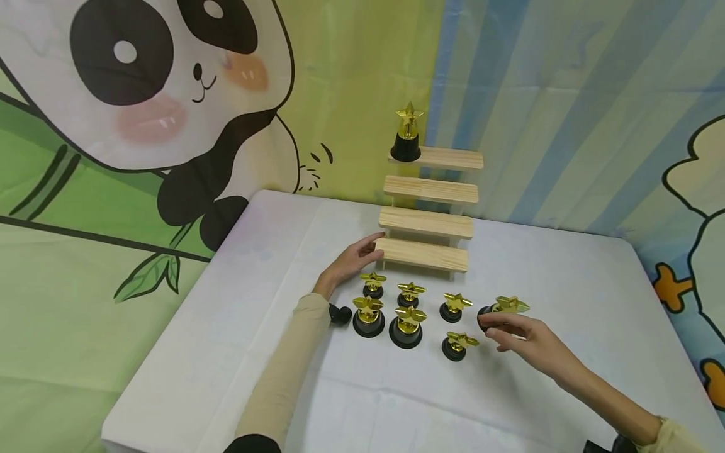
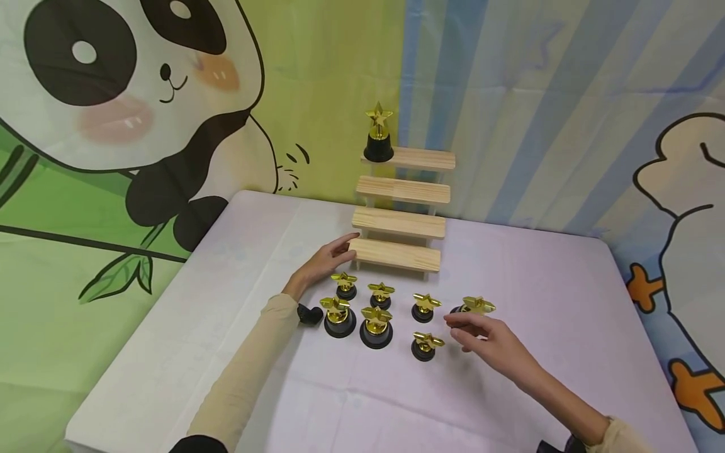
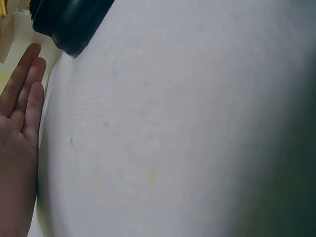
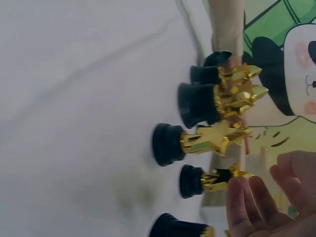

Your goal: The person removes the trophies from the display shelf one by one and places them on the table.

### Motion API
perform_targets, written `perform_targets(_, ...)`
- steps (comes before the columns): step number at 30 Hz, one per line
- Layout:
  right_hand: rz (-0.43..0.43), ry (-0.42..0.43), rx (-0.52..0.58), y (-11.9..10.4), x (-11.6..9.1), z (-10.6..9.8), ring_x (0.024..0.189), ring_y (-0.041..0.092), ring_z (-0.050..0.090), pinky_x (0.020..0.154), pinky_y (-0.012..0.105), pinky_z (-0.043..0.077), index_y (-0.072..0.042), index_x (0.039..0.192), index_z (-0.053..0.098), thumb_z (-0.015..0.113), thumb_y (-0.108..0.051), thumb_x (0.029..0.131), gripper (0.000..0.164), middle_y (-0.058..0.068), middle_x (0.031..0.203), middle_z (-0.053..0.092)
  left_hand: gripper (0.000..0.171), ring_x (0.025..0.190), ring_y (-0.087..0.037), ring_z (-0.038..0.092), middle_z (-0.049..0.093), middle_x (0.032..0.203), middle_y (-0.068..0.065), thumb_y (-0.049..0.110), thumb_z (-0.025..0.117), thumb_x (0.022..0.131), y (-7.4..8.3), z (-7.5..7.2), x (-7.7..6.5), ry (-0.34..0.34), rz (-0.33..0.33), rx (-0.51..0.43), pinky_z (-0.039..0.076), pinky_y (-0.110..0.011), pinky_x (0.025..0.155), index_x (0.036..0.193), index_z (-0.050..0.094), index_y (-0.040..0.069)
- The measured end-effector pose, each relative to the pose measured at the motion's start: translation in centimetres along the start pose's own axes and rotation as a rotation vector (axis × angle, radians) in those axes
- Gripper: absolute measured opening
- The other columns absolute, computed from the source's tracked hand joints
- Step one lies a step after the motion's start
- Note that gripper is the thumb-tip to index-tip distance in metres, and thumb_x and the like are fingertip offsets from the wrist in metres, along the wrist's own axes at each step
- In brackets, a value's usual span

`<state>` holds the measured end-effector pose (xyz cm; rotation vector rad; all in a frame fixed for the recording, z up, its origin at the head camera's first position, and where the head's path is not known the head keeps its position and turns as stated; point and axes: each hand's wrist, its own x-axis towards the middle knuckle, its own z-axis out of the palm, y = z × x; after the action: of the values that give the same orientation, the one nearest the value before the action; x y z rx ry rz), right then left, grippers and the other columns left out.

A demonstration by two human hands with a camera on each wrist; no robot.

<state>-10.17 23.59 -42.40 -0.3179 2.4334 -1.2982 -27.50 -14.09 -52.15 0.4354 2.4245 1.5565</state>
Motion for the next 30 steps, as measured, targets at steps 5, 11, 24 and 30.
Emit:
perform_targets(5, -0.121, 0.116, -0.054, -1.8, 0.4, -1.0, 0.093, 0.005, 0.067, 0.075, 0.029, 0.058, -0.011, 0.127, 0.062, 0.055, -0.027, 0.1, 0.033, 0.008, 0.124, 0.063, 0.053, 0.124, -0.019, 0.052, 0.055, 0.13, -0.002, 0.049, 0.058, 0.094, 0.2, -0.1, 0.0, 0.001, -0.013, -0.006, 0.042, -0.042, 0.108, 0.144, 0.04, 0.045)
perform_targets(11, -0.2, 0.159, -0.075, -5.1, 2.5, -2.6, 0.095, -0.007, 0.063, 0.076, 0.026, 0.058, -0.012, 0.13, 0.06, 0.052, -0.025, 0.102, 0.032, 0.007, 0.125, 0.063, 0.053, 0.126, -0.02, 0.051, 0.054, 0.133, -0.002, 0.05, 0.058, 0.094, 0.2, -0.1, 0.0, -0.004, -0.015, -0.009, 0.041, -0.043, 0.109, 0.144, 0.04, 0.044)
perform_targets(24, -0.213, 0.125, 0.186, -11.6, 9.1, -5.5, 0.101, 0.004, 0.063, 0.079, 0.024, 0.056, -0.009, 0.138, 0.052, 0.054, -0.034, 0.1, 0.045, -0.008, 0.12, 0.06, 0.057, 0.126, -0.021, 0.051, 0.054, 0.132, -0.003, 0.052, 0.058, 0.093, 0.1, 0.2, 0.1, -0.018, -0.013, -0.019, 0.042, -0.043, 0.109, 0.146, 0.039, 0.041)
perform_targets(30, -0.308, 0.215, 0.065, -15.0, 12.9, -6.7, 0.105, 0.014, 0.062, 0.08, 0.025, 0.055, -0.01, 0.139, 0.051, 0.052, -0.031, 0.101, 0.043, 0.005, 0.13, 0.057, 0.055, 0.125, -0.023, 0.053, 0.056, 0.13, -0.005, 0.05, 0.058, 0.094, 0.3, 0.0, 0.0, -0.008, -0.019, -0.02, 0.042, -0.045, 0.108, 0.145, 0.04, 0.043)
